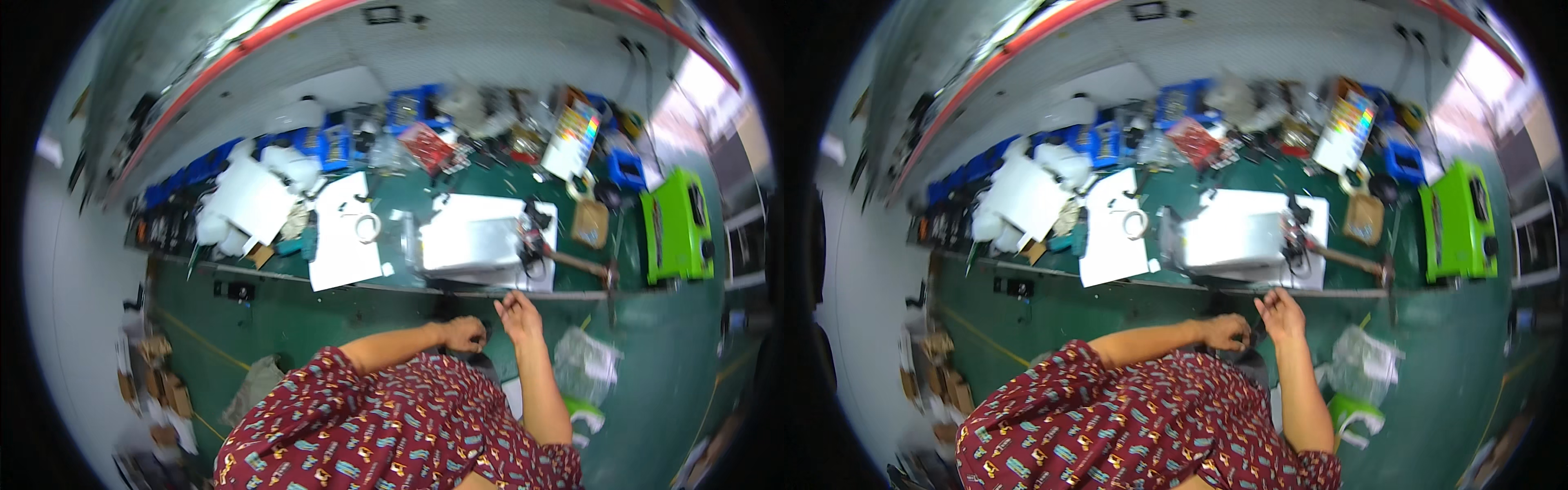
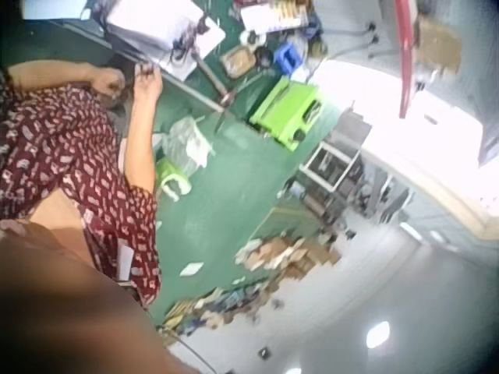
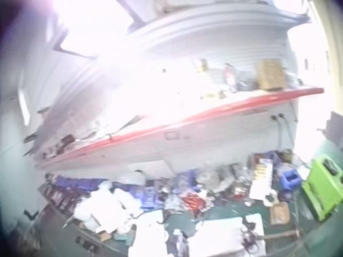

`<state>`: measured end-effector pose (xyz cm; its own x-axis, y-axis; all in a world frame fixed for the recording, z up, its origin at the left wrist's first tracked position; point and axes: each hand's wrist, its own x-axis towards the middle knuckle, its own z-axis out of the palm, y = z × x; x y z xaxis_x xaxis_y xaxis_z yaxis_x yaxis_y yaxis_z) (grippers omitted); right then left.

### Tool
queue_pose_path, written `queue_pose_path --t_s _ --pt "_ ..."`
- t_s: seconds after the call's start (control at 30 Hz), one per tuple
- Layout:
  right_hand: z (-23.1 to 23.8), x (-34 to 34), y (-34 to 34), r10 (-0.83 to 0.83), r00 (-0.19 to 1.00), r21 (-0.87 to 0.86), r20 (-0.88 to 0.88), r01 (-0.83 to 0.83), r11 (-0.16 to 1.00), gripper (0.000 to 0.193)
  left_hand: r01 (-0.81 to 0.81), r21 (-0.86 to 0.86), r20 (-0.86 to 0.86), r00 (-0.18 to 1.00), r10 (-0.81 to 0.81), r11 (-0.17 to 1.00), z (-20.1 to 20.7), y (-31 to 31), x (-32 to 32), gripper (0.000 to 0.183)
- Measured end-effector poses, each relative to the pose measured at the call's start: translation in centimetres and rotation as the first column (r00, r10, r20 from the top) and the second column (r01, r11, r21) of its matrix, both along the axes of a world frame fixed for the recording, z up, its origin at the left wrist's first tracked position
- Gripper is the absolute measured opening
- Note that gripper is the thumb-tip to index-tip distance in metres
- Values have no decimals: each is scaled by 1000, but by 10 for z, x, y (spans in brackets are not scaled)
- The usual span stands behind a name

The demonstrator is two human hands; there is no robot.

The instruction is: The person assembles a small electronic device by connecting wires and securing components with tape. They then use a power drill to fasten screws into a green plastic housing, completing the assembly.

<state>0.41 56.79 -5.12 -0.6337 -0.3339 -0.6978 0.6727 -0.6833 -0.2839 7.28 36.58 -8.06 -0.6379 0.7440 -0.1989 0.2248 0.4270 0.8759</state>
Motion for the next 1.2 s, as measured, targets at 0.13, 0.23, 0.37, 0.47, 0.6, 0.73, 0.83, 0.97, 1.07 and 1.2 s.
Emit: queue_pose_path --t_s 0.13,0.23,0.37,0.47,0.6,0.73,0.83,0.97,1.07,1.2 --pt "-11 2 0 -86 996 45 39 84 995 10 -215 -164 143 960 239 963 -22 -23 22 26" --pt "-32 -2 13 -90 994 66 57 86 994 13 -420 -120 145 889 435 899 -8 -56 34 51" --pt "-25 -1 6 -13 999 125 33 9 992 16 -757 -6 40 652 757 653 12 -121 63 60" --pt "-22 2 1 -19 1000 103 8 19 995 19 -918 -103 4 386 923 384 30 -198 71 57" --pt "-40 8 -1 -53 999 288 6 49 956 28 -983 84 -159 -173 972 -161 -14 -349 44 53" --pt "-53 31 4 -151 988 620 17 108 777 34 -924 280 -64 -287 956 -258 11 -475 -45 50" --pt "-78 80 12 -189 982 782 7 112 613 27 -867 435 23 -261 965 -245 28 -530 -113 51" --pt "-122 181 51 3 999 739 46 -37 672 45 -866 362 -55 -390 919 -345 9 -605 -168 63" --pt "-117 218 -3 149 974 719 170 -226 657 47 -889 291 117 -334 935 -353 13 -656 -195 70" --pt "-82 216 -78 347 900 808 264 -403 430 34 -868 223 107 -430 897 -443 38 -688 -266 95"
